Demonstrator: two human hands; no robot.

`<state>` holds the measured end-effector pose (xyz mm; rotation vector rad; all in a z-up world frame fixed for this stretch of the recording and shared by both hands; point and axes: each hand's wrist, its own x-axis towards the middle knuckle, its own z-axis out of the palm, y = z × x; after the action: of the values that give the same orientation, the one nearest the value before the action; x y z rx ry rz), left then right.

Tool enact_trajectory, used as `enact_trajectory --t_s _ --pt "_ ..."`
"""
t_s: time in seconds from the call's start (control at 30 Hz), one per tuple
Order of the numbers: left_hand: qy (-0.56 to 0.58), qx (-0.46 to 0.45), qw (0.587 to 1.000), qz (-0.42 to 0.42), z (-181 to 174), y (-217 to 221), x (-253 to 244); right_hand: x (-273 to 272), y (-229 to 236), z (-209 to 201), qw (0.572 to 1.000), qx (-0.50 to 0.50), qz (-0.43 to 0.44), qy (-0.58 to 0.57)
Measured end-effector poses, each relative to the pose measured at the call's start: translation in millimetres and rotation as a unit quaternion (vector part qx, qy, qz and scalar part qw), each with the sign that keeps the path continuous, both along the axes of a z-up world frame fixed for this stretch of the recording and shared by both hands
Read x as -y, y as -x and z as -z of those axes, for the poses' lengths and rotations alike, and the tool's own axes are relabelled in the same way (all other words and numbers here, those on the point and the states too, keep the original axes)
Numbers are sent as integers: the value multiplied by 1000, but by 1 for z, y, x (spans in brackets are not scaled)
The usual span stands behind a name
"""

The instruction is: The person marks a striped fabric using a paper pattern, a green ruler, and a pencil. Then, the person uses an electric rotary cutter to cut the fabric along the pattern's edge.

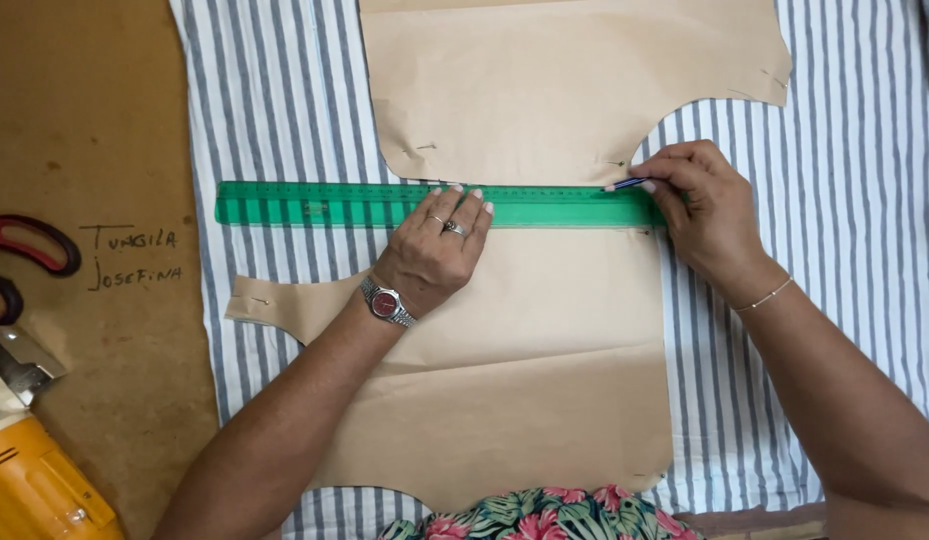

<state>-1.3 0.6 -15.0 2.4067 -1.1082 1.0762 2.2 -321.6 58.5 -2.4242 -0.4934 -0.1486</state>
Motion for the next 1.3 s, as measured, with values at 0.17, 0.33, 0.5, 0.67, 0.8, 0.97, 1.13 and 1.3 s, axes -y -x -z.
enact_trajectory --t_s 0.17,0.33,0.5,0.67,0.8,0.97,1.13,1.3 --pt "5 2 1000 -2 12 0 1 -35 -11 15 999 20 19 22" --pt "18 10 1000 -6 14 -1 2 -66 -21 19 999 35 -14 27" --pt "11 3 1000 -2 14 1 0 -80 -23 16 996 39 -35 68" --pt "12 2 1000 0 13 0 1 -82 -24 10 992 54 -45 105" --pt "2 -4 1000 4 13 1 2 -67 -20 9 988 81 -45 121" --pt "-7 -8 1000 9 14 0 1 -20 -16 17 976 119 -42 175" --pt "-1 3 1000 3 -1 -1 1 39 -6 15 973 95 -39 204" --pt "3 9 1000 7 -14 -1 1 74 4 6 968 88 -22 232"
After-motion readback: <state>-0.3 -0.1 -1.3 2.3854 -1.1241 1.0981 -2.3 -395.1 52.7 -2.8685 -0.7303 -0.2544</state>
